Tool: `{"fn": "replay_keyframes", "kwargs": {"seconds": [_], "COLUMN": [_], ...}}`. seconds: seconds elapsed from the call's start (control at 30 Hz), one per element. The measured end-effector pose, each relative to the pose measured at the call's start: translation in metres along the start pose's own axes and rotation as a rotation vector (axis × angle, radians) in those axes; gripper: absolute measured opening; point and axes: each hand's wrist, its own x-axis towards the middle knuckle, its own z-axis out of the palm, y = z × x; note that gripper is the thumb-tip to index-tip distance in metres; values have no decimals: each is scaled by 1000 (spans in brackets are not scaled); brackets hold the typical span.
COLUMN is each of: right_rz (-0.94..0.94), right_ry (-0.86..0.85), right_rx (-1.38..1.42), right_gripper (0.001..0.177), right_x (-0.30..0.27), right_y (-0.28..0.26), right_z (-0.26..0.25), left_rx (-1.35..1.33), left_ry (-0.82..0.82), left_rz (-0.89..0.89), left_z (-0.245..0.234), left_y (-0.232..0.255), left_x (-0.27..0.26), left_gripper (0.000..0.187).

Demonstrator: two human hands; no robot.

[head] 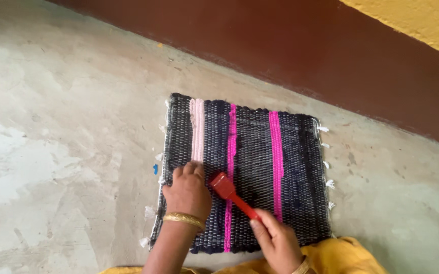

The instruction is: The person sits on the floor and uses a red brush to clean a small, striped woven mat. They hold the mat steady with their left hand while brushing the surface with their right hand in repetitive strokes.

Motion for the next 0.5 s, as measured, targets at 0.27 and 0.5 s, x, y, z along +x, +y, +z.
{"fn": "replay_keyframes", "kwargs": {"seconds": [0.27,0.5], "right_rz": [320,229], "right_ry": [90,-77], "right_rx": [-126,-99], "right_gripper": [35,32], "right_x": [17,18], "right_y": [11,6], "right_z": [-27,-20], "left_rx": [12,-17], "left_ry": [75,99], "left_rz": [19,36], "left_z": [6,8], "left_y": [-5,-9], "left_x": [-2,-2], "left_gripper": [51,47]}}
